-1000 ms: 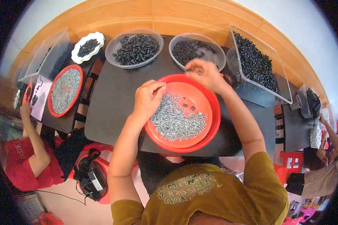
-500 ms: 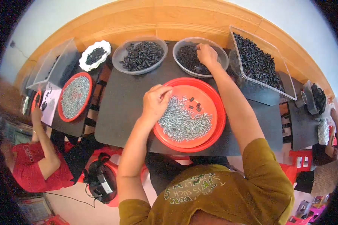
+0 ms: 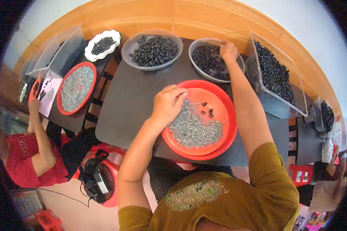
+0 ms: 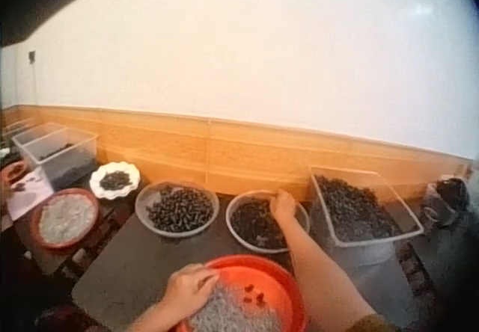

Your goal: The person assembles small components by picking up black plastic pieces and screws from trays on the table and inserting the screws into the black plastic pieces by hand.

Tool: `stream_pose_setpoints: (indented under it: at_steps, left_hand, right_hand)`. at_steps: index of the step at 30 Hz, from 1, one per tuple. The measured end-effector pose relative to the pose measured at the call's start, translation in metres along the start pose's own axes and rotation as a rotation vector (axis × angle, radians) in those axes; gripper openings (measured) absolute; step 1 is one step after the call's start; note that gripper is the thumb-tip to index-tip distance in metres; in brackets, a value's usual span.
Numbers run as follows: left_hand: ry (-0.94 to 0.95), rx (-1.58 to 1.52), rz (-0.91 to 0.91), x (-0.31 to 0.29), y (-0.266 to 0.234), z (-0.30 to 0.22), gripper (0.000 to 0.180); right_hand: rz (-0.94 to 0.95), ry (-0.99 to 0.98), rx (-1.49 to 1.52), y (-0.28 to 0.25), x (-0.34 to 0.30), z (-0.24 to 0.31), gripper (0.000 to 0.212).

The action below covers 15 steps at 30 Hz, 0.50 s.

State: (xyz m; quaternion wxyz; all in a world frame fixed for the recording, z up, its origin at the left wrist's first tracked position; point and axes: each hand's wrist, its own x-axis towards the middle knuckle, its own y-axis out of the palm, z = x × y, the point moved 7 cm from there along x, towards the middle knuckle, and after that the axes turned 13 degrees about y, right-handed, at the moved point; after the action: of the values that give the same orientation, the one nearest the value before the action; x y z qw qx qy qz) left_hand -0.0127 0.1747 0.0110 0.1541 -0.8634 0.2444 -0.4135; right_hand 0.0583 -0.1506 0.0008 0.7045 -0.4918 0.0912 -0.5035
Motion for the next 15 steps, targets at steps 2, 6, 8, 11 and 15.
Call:
stream_pose_setpoints:
  at_steps: [2, 6, 8, 11, 15]
  left_hand:
    - [0.090, 0.040, -0.015, 0.002, 0.000, -0.005, 0.009]
    - [0.013, 0.029, 0.018, -0.002, 0.003, 0.000, 0.008]
    - [0.011, 0.031, 0.018, -0.002, 0.002, -0.001, 0.008]
    - [0.047, 0.046, 0.008, -0.001, 0.000, -0.002, 0.008]
    - [0.085, 0.043, -0.007, 0.002, 0.002, -0.005, 0.008]
  right_hand:
    - [-0.037, -0.052, 0.034, 0.007, 0.009, -0.003, 0.019]
    - [0.097, -0.195, -0.172, 0.030, 0.007, 0.012, 0.015]
    - [0.133, -0.256, -0.284, 0.036, 0.002, 0.017, 0.015]
    - [0.096, -0.308, -0.231, 0.033, -0.003, 0.020, 0.016]
    - [0.066, -0.273, -0.215, 0.032, 0.000, 0.014, 0.018]
